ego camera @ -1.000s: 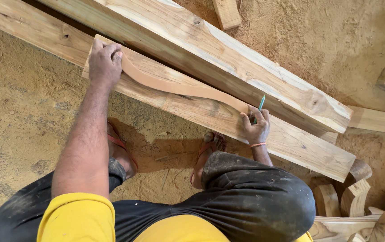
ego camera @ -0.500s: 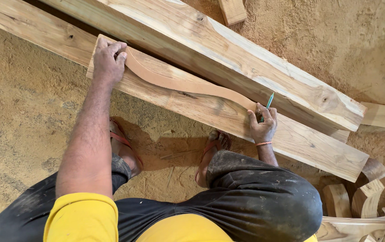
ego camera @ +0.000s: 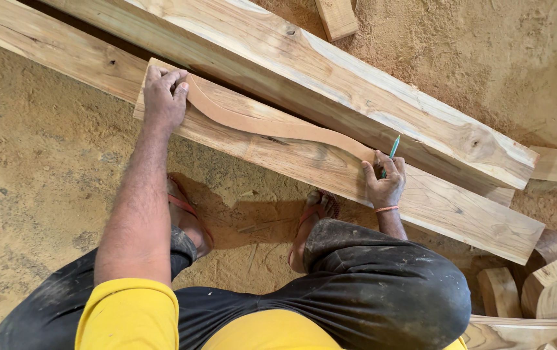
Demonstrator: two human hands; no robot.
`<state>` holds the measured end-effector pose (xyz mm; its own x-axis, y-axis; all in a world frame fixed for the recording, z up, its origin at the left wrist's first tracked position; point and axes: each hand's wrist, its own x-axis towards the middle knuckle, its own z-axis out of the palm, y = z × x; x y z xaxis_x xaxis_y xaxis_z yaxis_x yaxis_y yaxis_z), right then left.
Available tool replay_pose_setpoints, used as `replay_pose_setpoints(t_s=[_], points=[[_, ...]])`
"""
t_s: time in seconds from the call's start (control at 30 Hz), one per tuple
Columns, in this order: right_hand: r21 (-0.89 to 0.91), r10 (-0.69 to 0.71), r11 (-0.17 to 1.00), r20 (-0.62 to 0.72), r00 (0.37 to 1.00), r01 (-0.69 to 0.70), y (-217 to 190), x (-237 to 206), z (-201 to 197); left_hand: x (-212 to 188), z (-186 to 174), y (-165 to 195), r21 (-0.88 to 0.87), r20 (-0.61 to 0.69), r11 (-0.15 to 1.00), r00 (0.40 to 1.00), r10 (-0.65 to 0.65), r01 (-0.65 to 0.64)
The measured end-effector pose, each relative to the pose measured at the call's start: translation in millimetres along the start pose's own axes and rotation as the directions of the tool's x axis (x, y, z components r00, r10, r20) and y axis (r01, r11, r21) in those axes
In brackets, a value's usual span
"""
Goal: The person sits on the ground of a woodworking workshop and holds a thin curved wooden template against a rectangular wood plank. They use a green marker to trace along the template's edge, repositioning and flipping the template to trace the curved pattern onto the plank.
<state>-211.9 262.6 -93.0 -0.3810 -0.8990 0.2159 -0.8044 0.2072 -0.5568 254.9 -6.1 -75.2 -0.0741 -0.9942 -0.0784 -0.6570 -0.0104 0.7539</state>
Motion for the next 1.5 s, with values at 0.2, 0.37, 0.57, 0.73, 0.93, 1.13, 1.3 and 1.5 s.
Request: replay_pose_setpoints(t_s=[0.2,0.37,0.57,0.73,0.93,1.13,1.3,1.5], points=[[-0.006,-0.005,1.000,-0.011,1.000,0.005,-0.4,-0.2,-0.1,0.6,3.0,-4.4,0.000,0.010,1.000,1.000,-0.015,0.015],[0.018,0.009,1.000,-0.010,1.000,-0.009,-1.0,-1.9,-0.4,0.2,7.0,-9.7,-0.008,-0.018,1.000,1.000,-0.014,0.014],[0.009,-0.023,1.000,-0.020,1.000,0.023,-9.3,1.6,-3.6,-2.6,9.9,-14.8,-0.020,-0.013,0.997,0.997,-0.070,0.069],[0.011,-0.021,1.000,-0.031,0.999,0.021,-15.5,-2.3,-10.1,-9.7,2.4,-23.8,0.045,-0.048,0.980,0.979,0.198,-0.196],[0.278,0.197,0.949,-0.165,0.966,-0.146,-1.9,-10.7,-22.3,-18.3,-3.4,-16.9,-0.034,0.000,0.999,1.000,0.003,-0.003],[0.201,0.204,0.960,-0.015,0.979,-0.197,0.2,-8.3,-23.8,-19.8,-3.2,-13.9,-0.047,0.024,0.998,0.999,-0.042,0.043],[0.060,0.152,0.985,0.166,0.974,-0.164,-8.5,-2.0,-15.2,-11.0,-2.1,-22.3,0.061,0.012,0.997,0.999,0.053,-0.054],[0.049,0.136,0.988,0.125,0.983,-0.143,-2.6,-3.4,-10.8,-5.9,8.3,-14.9,-0.074,-0.035,0.995,0.997,-0.067,0.065]])
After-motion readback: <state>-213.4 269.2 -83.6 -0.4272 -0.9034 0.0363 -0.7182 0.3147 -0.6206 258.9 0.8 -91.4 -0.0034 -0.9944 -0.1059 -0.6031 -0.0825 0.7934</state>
